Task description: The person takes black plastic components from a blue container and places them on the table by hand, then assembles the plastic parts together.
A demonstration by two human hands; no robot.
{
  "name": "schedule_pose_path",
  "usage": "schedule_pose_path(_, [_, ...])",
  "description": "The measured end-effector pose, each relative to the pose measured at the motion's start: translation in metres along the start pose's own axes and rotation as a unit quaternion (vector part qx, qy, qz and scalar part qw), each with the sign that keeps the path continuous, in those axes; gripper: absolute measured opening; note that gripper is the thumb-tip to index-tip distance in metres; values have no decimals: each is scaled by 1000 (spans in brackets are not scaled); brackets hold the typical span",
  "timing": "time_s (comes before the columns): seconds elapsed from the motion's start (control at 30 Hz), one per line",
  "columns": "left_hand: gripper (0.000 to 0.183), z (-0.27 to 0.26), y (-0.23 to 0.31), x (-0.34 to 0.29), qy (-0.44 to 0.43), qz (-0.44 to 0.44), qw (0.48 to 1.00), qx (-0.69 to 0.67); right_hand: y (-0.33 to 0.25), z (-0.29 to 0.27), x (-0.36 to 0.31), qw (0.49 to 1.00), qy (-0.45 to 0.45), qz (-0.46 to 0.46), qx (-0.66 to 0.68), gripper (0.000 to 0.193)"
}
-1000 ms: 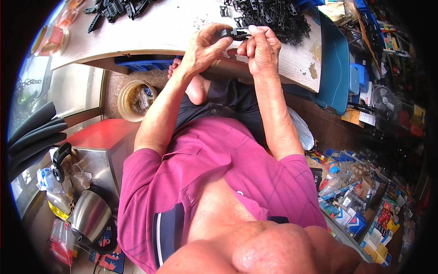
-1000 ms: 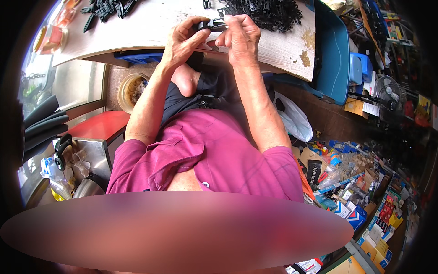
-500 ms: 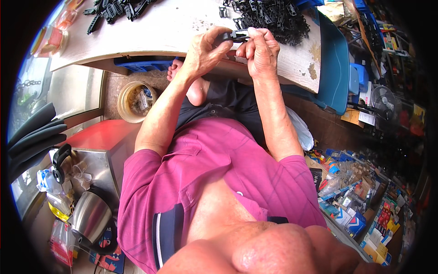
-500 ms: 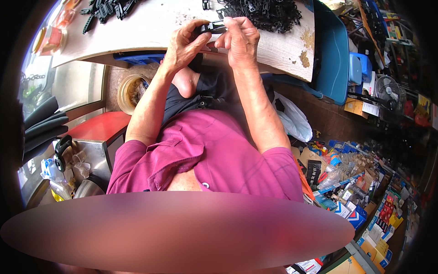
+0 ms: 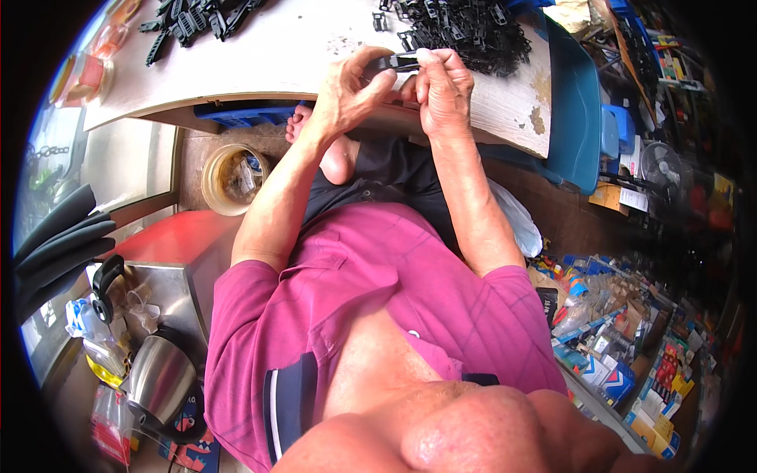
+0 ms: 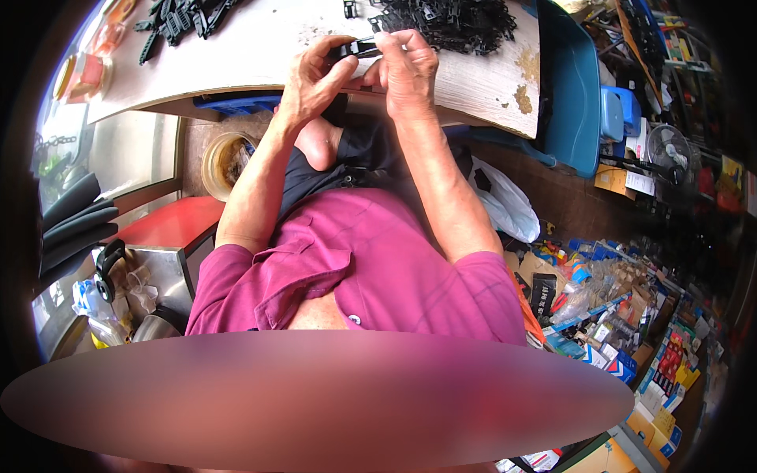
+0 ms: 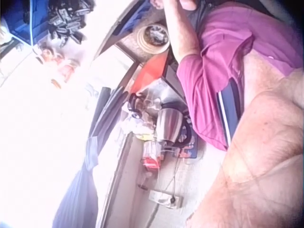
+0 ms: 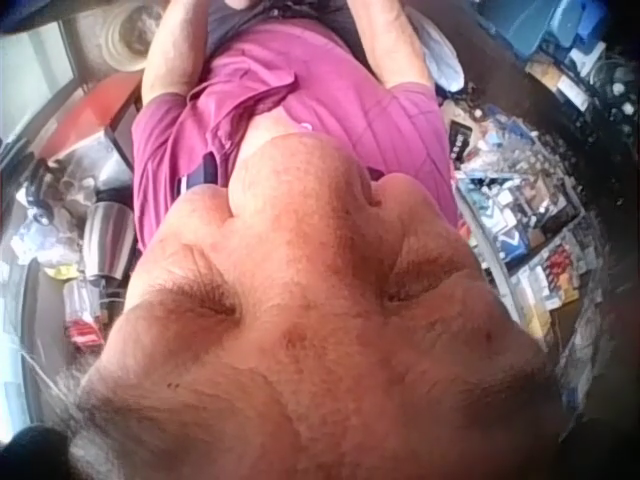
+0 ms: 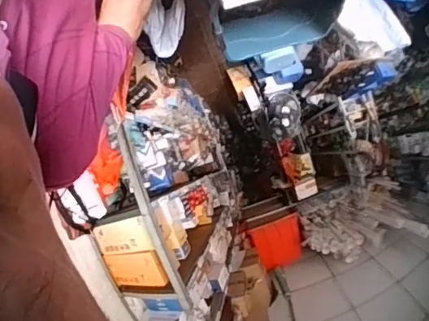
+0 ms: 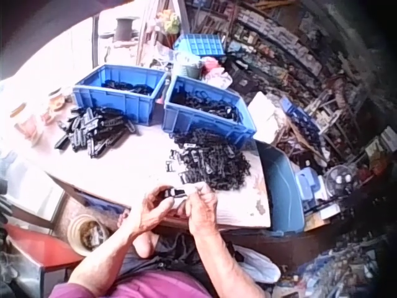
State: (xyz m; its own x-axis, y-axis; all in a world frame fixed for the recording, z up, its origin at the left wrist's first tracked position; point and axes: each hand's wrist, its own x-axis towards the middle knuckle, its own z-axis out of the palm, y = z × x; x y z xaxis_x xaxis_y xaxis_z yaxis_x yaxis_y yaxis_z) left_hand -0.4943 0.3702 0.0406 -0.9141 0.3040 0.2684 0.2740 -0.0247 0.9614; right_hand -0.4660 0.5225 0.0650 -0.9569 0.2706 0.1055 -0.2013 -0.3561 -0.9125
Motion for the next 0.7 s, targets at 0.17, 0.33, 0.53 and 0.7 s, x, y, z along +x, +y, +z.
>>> schedule_pose_path(0.17, [29,7,3,10,73,-70,995,20,3,0,0,1000,4,11,-25,14])
schedule_pose_path(0.33, [18,6,8,15,74,-151,982,-82,-4,5,-6,991,66,85,-75,24])
schedule_pose_path(0.53, [12,7,17,4,64,-161,970,-172,-9,1,-10,986,-5,152,-66,35])
schedule_pose_path(0.7, [15,15,15,-1,36,-155,964,-214,-5,0,-16,989,41,122,-75,24])
